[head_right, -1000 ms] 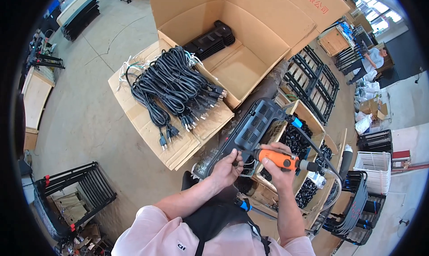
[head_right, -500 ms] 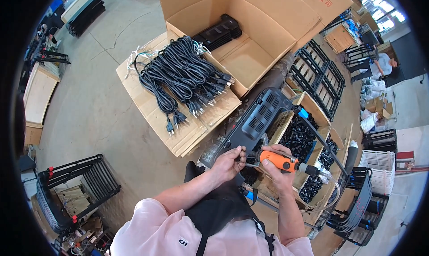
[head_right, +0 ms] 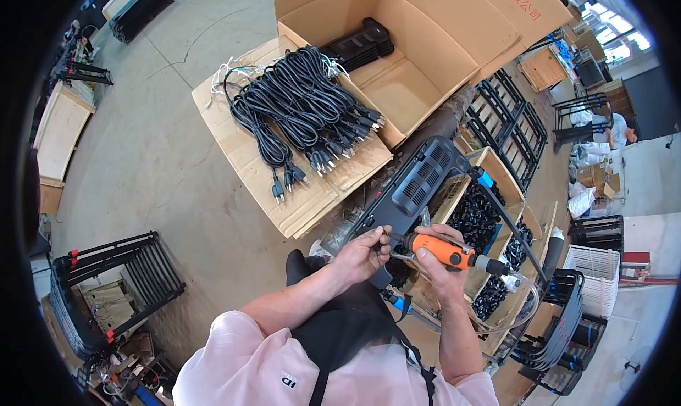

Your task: Assembling and securing plastic components onto metal frames using an electric screwdriver in a manufacturing setting.

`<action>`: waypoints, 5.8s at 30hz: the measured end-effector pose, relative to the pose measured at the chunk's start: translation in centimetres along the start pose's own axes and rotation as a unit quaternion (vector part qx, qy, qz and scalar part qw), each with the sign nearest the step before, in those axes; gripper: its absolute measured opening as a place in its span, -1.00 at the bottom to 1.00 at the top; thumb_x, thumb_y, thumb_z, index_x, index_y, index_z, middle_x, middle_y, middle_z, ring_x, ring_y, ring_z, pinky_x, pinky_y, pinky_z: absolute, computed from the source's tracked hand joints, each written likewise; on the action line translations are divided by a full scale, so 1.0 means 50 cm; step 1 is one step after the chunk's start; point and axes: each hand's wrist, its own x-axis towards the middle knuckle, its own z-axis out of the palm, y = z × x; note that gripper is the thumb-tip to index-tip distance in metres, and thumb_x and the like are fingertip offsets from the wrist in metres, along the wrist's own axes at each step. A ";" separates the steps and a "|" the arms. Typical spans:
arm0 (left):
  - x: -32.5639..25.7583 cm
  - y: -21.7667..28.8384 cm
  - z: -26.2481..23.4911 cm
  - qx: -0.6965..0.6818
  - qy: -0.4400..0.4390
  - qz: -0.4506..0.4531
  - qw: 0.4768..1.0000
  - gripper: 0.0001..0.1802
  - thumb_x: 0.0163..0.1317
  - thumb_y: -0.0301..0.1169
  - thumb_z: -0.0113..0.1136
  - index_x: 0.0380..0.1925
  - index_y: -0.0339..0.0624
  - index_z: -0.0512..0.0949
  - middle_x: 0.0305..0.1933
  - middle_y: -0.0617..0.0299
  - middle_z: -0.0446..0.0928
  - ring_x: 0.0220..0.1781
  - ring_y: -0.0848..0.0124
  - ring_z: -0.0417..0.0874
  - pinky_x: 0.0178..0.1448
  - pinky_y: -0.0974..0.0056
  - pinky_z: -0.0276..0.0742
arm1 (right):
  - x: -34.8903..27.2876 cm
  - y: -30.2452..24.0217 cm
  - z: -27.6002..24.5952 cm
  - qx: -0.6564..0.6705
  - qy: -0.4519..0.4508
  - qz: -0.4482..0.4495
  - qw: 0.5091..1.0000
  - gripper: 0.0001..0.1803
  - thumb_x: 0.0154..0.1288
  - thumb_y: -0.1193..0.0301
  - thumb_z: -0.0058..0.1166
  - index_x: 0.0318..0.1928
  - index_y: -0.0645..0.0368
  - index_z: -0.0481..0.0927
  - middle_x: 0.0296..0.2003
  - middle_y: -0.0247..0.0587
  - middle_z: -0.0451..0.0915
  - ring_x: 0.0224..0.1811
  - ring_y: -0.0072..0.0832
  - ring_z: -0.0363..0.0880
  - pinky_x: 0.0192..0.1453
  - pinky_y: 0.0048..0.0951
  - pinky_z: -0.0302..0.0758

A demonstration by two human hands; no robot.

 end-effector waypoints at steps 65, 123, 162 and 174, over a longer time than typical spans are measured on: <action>-0.027 -0.017 -0.047 -0.064 0.022 -0.015 0.998 -0.69 0.62 -0.13 0.13 0.08 -0.10 0.62 -0.32 0.42 0.56 -0.32 0.47 0.59 -0.17 0.33 0.62 | -0.041 0.030 0.029 0.003 -0.020 -0.017 1.000 -0.44 0.27 0.64 0.34 0.25 0.27 0.46 0.16 0.03 0.68 0.27 -0.24 0.64 0.43 -0.19 0.56; 0.078 -0.304 0.055 0.923 -0.269 -0.120 0.248 -0.38 0.59 0.13 -0.13 -0.03 -0.20 0.67 -0.02 -0.22 0.72 0.07 -0.23 0.72 0.19 -0.19 0.62 | -0.637 0.523 -0.213 0.420 0.653 0.138 0.615 -0.80 0.48 0.27 0.26 -0.01 0.04 0.61 -0.15 -0.31 0.72 -0.10 -0.38 0.70 0.11 -0.23 0.60; -0.184 -0.466 -0.136 0.835 0.136 0.030 0.533 -0.54 0.57 -0.17 0.14 0.26 -0.28 0.56 0.18 -0.07 0.68 0.11 0.13 0.75 0.16 0.11 0.66 | 0.121 0.327 -0.848 -0.517 0.218 -0.149 0.814 -0.50 0.31 0.03 0.27 0.05 0.16 0.74 0.00 -0.01 0.72 0.18 -0.05 0.66 0.35 0.00 0.49; -0.071 -0.454 -0.129 0.280 0.242 0.133 0.919 -0.23 0.57 0.24 -0.02 0.25 -0.35 0.43 0.25 -0.18 0.61 0.33 -0.02 0.63 0.46 -0.17 0.52 | 0.286 0.353 -0.843 -0.514 0.036 0.085 0.853 -0.30 0.50 -0.21 -0.06 0.04 0.19 0.76 0.08 0.18 0.73 0.21 0.08 0.67 0.34 0.06 0.55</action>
